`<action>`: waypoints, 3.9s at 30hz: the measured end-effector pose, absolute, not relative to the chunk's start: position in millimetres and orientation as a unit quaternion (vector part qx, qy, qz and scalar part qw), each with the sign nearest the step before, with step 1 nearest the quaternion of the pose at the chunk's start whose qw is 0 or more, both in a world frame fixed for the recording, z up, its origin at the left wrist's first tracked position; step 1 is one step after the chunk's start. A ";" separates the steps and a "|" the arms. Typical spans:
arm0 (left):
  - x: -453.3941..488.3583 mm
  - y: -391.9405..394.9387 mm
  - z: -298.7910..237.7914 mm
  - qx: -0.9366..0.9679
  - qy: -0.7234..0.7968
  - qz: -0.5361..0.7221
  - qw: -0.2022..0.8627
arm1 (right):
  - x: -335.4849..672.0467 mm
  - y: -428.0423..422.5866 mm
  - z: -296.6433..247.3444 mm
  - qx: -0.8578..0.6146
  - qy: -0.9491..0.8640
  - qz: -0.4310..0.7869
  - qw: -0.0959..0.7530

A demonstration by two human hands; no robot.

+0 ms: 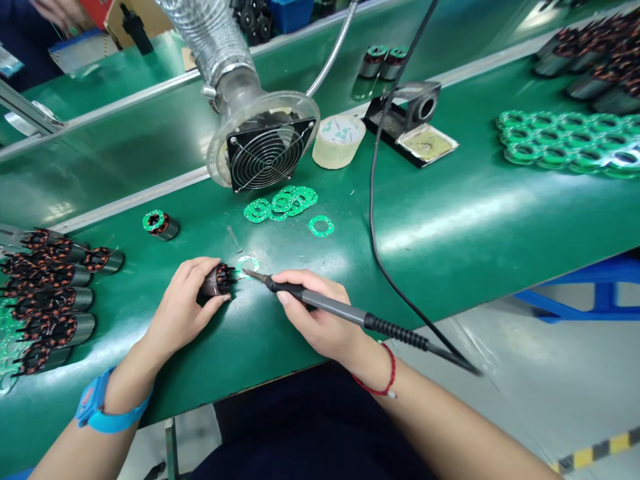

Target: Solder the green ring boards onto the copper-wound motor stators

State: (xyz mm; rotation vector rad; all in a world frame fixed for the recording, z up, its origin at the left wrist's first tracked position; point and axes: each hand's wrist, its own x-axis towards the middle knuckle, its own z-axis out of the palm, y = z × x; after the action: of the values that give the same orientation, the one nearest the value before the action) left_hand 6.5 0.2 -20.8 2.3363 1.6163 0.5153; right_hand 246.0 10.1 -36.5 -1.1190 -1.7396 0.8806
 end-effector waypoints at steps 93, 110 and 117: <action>17.3 -7.9 -14.5 0.756 0.542 0.265 0.255 | 187.8 12.1 -24.2 -0.396 -0.846 0.196 0.298; 20.9 -8.5 2.5 0.833 0.489 0.143 0.215 | 196.3 7.3 -41.4 -0.430 -0.786 0.188 0.402; 23.5 -7.2 -9.6 0.829 0.503 0.179 0.169 | 201.7 6.0 -43.7 -0.431 -0.783 0.238 0.381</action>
State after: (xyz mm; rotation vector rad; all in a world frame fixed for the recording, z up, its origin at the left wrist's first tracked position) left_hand 23.5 -7.2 -9.6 2.3562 1.4292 0.5087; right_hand 201.7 6.0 -43.7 -1.0998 -1.9977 0.6086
